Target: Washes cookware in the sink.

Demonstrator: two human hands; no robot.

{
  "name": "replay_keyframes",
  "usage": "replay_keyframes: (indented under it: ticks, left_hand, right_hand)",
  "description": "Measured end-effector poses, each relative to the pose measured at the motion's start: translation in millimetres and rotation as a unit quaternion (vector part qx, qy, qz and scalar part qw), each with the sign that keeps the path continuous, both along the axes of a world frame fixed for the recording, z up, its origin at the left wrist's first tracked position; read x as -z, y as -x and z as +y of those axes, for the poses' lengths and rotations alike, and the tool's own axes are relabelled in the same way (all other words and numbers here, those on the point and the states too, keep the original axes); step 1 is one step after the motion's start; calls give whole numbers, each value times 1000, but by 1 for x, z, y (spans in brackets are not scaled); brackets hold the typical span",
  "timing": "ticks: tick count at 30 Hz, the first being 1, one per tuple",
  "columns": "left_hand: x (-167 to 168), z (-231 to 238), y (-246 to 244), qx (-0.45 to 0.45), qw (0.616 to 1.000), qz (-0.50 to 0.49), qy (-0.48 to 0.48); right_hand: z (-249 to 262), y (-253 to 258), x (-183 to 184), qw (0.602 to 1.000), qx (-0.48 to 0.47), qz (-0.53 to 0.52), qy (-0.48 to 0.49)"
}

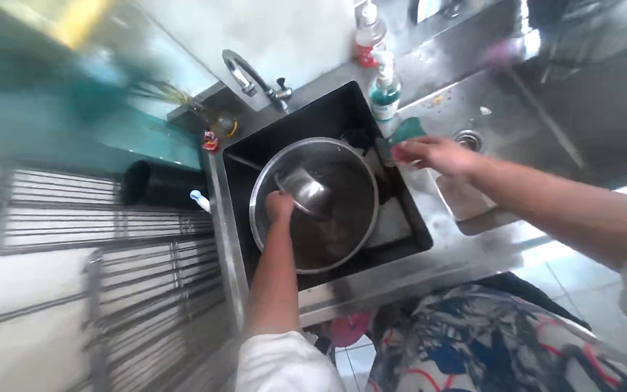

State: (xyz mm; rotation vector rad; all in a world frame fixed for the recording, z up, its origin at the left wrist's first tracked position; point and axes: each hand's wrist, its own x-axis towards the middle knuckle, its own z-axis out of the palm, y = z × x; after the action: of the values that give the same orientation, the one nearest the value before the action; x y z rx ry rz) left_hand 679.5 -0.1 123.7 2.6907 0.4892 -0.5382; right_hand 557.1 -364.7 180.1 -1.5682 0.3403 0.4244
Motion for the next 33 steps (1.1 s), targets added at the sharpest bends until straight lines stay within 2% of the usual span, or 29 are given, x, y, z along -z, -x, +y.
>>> replay_keyframes:
  ticks: [2, 5, 9, 12, 18, 25, 29, 33]
  left_hand:
    - [-18, 3, 12, -38, 999, -26, 11]
    - [-41, 0, 41, -142, 983, -69, 91]
    - [-69, -29, 79, -276, 934, -120, 192]
    - [-89, -59, 107, -330, 896, -164, 250]
    - [-125, -107, 151, -352, 849, -237, 313]
    - [-172, -174, 194, -307, 825, -287, 378]
    - [-184, -222, 218, -276, 816, -267, 432]
    - [-172, -282, 238, -264, 821, -203, 464]
  right_hand:
    - [-50, 26, -3, 999, 40, -4, -15]
    - [-118, 62, 0, 995, 97, -2, -35]
    - [-189, 91, 12, 986, 150, 47, -58]
    - [-230, 107, 30, 982, 165, 59, -69]
    - [-278, 119, 34, 981, 161, 73, -79]
    - [-312, 109, 23, 982, 161, 49, -89]
    - [-336, 92, 14, 984, 161, 11, -78]
    - [-354, 52, -17, 988, 139, -51, -39]
